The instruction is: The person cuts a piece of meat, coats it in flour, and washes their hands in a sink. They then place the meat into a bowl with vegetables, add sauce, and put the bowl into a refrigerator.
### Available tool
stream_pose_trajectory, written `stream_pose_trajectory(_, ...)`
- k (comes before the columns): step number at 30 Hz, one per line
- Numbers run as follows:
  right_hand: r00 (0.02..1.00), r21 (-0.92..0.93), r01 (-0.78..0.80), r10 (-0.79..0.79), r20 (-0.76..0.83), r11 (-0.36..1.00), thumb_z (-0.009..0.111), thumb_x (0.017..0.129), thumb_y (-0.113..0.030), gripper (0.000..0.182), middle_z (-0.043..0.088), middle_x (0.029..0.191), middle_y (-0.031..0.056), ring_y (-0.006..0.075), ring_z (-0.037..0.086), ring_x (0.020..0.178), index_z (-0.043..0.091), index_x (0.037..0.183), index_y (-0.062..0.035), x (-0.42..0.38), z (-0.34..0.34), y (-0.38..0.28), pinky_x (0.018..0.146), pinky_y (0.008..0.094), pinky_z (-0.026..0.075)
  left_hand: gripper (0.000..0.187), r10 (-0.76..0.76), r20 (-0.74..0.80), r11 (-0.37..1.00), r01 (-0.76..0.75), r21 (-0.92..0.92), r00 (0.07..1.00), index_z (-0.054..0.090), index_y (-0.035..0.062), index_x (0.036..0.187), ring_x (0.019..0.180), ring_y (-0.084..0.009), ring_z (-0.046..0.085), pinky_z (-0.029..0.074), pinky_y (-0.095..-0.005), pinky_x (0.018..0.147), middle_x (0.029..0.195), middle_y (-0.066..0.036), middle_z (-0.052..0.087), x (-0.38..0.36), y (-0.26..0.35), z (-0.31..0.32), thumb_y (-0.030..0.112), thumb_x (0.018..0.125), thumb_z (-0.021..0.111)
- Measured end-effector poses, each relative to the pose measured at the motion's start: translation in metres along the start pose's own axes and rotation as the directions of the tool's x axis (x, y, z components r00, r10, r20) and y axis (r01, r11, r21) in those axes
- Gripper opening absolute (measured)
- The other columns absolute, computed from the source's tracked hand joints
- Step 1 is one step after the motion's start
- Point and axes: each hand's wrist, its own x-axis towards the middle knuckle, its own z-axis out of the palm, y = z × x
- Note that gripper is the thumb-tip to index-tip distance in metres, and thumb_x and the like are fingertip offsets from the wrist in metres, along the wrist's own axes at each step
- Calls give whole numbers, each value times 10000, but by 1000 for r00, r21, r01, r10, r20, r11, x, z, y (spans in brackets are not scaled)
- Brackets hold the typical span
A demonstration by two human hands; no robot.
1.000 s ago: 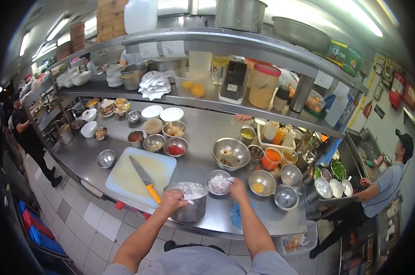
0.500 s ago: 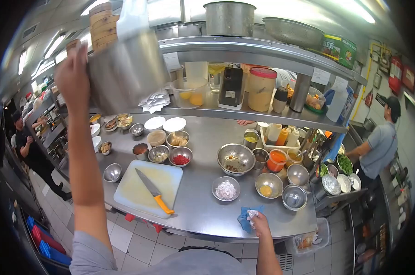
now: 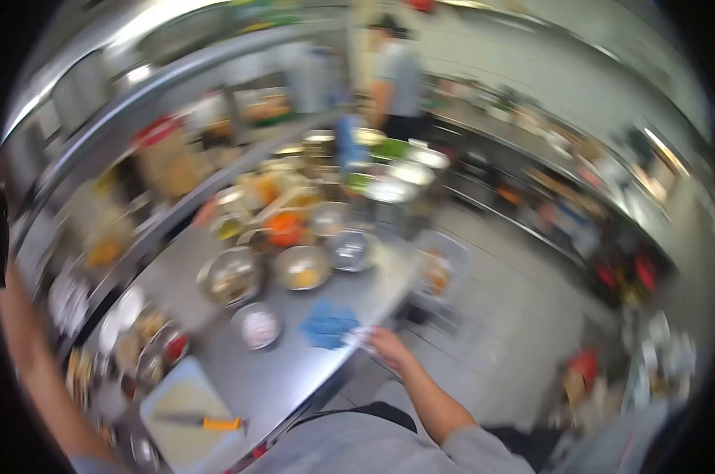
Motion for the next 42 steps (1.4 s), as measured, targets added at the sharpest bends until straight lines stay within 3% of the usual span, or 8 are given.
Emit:
stream_pose_trajectory(12,978,-16,-83,79,-195,996,525,899,-179,225,538,750,-50,35,399,570,632,1088,-124,-68,-63,15,461,201,280,346,-612,319,601,688,-407,724,484,198,1297,734,-146,534,434,-297,537,932,-13,561,-206,216,-151,318,974,451)
stream_pose_trajectory(18,964,-74,-216,201,-176,973,528,914,-208,217,542,765,-51,37,402,583,630,1092,-138,-61,-89,15,461,203,276,403,-608,794,-158,982,-99,-18,428,243,1377,662,-94,493,398,-247,474,888,30,525,-449,373,-268,371,994,430)
stream_pose_trajectory(23,947,-210,-302,267,-180,930,554,860,-214,247,614,851,-33,67,505,719,630,1087,-155,-34,-109,12,557,254,388,224,189,715,-829,281,484,-673,560,245,939,428,-53,342,267,-178,342,573,79,376,-466,536,-377,424,995,438)
stream_pose_trajectory(26,965,-205,-261,261,-26,943,543,895,-106,261,572,766,-41,35,479,572,640,1136,-86,-4,-102,-8,437,187,340,426,215,758,-712,432,553,-616,487,252,738,472,-68,319,256,-271,400,547,88,328,-476,559,-367,634,922,450)
stream_pose_trajectory(27,961,-228,-266,275,6,937,537,897,-104,265,561,744,-41,38,467,556,634,1143,-81,10,-100,-9,430,191,334,306,182,749,-734,419,535,-637,492,259,1209,434,-68,267,202,-222,368,577,70,317,-480,568,-352,470,1006,405)
stream_pose_trajectory(30,939,-245,-311,336,67,918,514,906,-93,279,535,698,-37,52,449,524,613,1166,-69,30,-79,-11,424,205,334,604,129,755,-569,575,588,-644,335,208,548,376,-80,242,176,-266,345,469,75,290,-466,574,-317,674,932,362)
stream_pose_trajectory(33,926,-299,-338,372,63,892,512,909,-88,273,541,716,-29,59,447,533,613,1162,-76,31,-73,3,430,212,329,627,150,723,-452,604,657,-675,401,178,580,381,-80,294,221,-274,360,487,61,349,-454,582,-287,726,885,399)
stream_pose_trajectory(42,865,-245,-485,502,8,839,501,902,-80,270,565,745,-6,75,477,545,611,1148,-75,-38,-93,64,431,229,351,415,435,640,-388,509,768,-634,597,3,719,421,-150,425,300,-347,372,587,-68,533,-481,599,-258,369,896,512)
